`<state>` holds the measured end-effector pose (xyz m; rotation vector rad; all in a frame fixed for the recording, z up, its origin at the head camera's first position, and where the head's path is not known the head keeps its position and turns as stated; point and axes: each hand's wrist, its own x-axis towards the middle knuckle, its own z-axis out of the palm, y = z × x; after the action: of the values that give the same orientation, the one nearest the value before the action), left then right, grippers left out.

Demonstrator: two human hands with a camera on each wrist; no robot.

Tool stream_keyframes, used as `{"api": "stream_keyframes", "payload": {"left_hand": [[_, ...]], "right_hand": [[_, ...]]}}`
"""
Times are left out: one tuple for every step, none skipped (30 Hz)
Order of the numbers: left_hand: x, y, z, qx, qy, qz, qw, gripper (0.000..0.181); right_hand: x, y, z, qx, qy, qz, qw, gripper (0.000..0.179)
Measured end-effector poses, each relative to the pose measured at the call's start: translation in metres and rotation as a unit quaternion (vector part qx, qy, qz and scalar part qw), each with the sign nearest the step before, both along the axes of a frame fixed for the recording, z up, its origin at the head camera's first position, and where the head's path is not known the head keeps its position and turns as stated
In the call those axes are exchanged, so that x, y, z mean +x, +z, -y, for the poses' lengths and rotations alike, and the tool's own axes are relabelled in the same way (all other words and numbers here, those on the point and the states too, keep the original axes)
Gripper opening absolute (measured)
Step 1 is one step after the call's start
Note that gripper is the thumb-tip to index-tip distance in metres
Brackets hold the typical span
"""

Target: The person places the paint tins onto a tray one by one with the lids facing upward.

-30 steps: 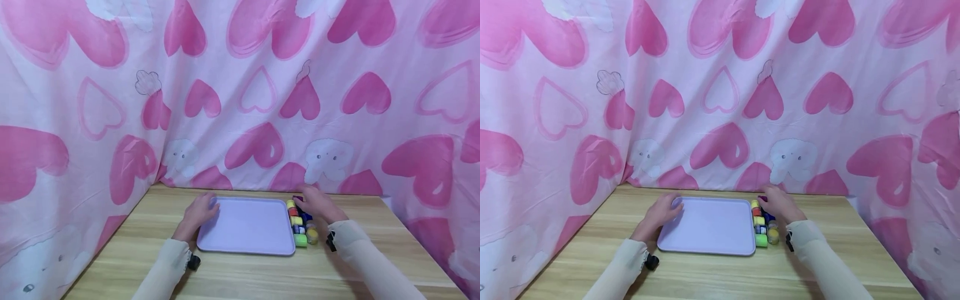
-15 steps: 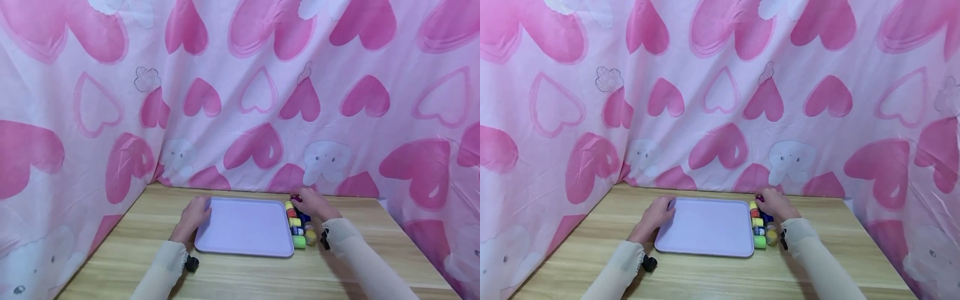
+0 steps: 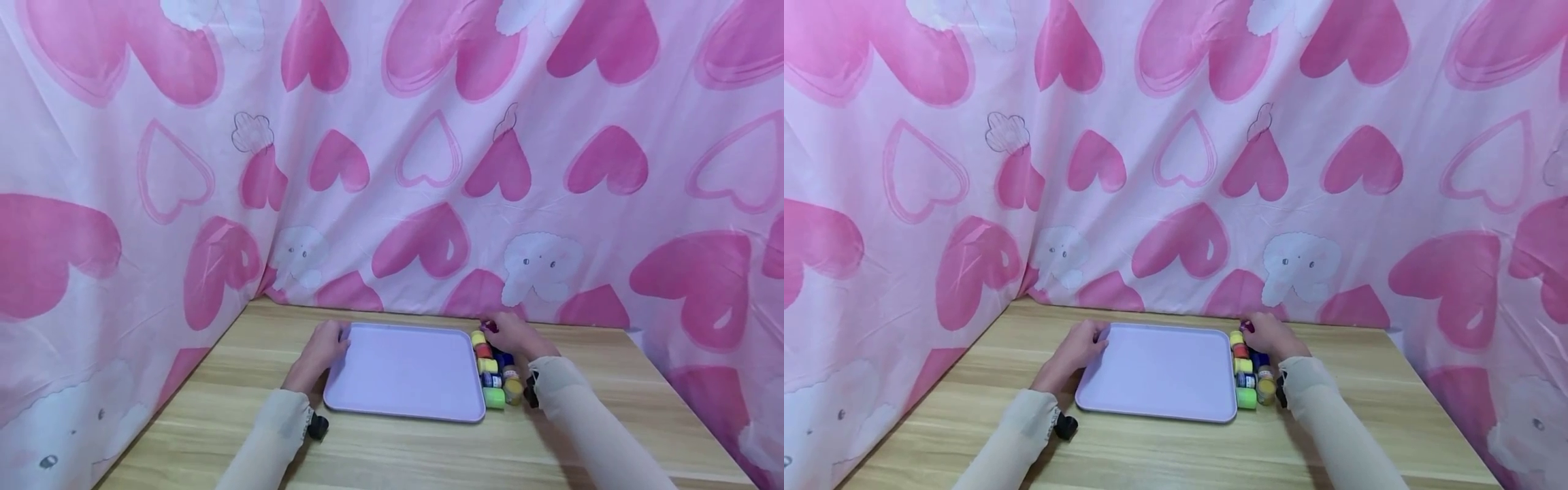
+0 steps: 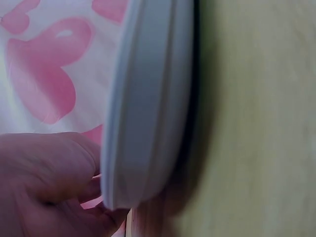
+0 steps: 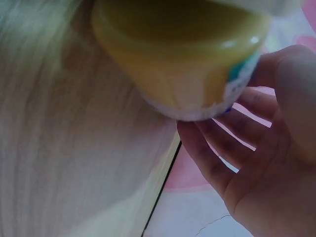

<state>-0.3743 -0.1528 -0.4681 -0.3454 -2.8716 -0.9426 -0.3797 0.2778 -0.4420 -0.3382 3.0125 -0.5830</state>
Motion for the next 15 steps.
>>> {"api": "stream_keyframes", "payload": {"left_hand": [[0.0, 0.0, 0.0, -0.004, 0.002, 0.002, 1.0, 0.011], [0.0, -0.001, -0.001, -0.009, 0.004, 0.003, 1.0, 0.011], [0.001, -0.001, -0.001, -0.013, 0.006, 0.002, 0.9999, 0.01], [0.001, -0.001, -0.001, -0.015, 0.007, 0.002, 0.9999, 0.008], [0.001, -0.002, -0.001, -0.016, 0.009, 0.002, 0.9998, 0.004], [0.001, -0.002, -0.001, -0.017, 0.011, 0.002, 0.9998, 0.007], [0.001, -0.002, -0.001, -0.015, 0.012, 0.004, 0.9998, 0.016], [0.001, -0.002, -0.001, -0.013, 0.012, 0.007, 0.9998, 0.025], [0.002, -0.002, 0.0, -0.01, 0.013, 0.011, 0.9998, 0.033], [0.002, -0.002, 0.0, -0.008, 0.013, 0.016, 0.9998, 0.038], [0.002, -0.001, 0.0, -0.006, 0.014, 0.02, 0.9997, 0.044], [0.002, 0.0, 0.001, -0.006, 0.013, 0.022, 0.9997, 0.046], [0.003, 0.0, 0.001, -0.004, 0.011, 0.025, 0.9996, 0.048], [0.003, 0.001, 0.001, -0.002, 0.011, 0.029, 0.9995, 0.05], [0.003, 0.002, 0.001, -0.001, 0.012, 0.032, 0.9994, 0.051]], "right_hand": [[0.001, 0.0, 0.0, -0.001, -0.003, 0.004, 1.0, 0.041], [0.001, -0.001, -0.001, -0.001, -0.004, 0.008, 1.0, 0.043], [0.002, -0.001, -0.001, -0.003, -0.005, 0.011, 0.9999, 0.045], [0.002, -0.002, -0.001, -0.003, -0.003, 0.011, 0.9999, 0.046], [0.002, -0.003, -0.002, -0.008, -0.009, 0.013, 0.9998, 0.047], [0.002, -0.003, -0.002, -0.012, -0.01, 0.015, 0.9998, 0.046], [0.002, -0.004, -0.002, -0.016, -0.013, 0.016, 0.9997, 0.046], [0.001, -0.005, -0.003, -0.018, -0.014, 0.017, 0.9996, 0.045], [0.001, -0.006, -0.003, -0.02, -0.016, 0.016, 0.9995, 0.045], [0.0, -0.007, -0.003, -0.022, -0.017, 0.017, 0.9995, 0.044], [0.0, -0.008, -0.003, -0.025, -0.021, 0.017, 0.9993, 0.043], [-0.001, -0.009, -0.004, -0.026, -0.022, 0.017, 0.9993, 0.042], [-0.001, -0.01, -0.004, -0.029, -0.027, 0.016, 0.9991, 0.041], [-0.002, -0.011, -0.004, -0.031, -0.031, 0.014, 0.999, 0.041], [-0.002, -0.012, -0.005, -0.035, -0.037, 0.014, 0.9986, 0.04]]}}
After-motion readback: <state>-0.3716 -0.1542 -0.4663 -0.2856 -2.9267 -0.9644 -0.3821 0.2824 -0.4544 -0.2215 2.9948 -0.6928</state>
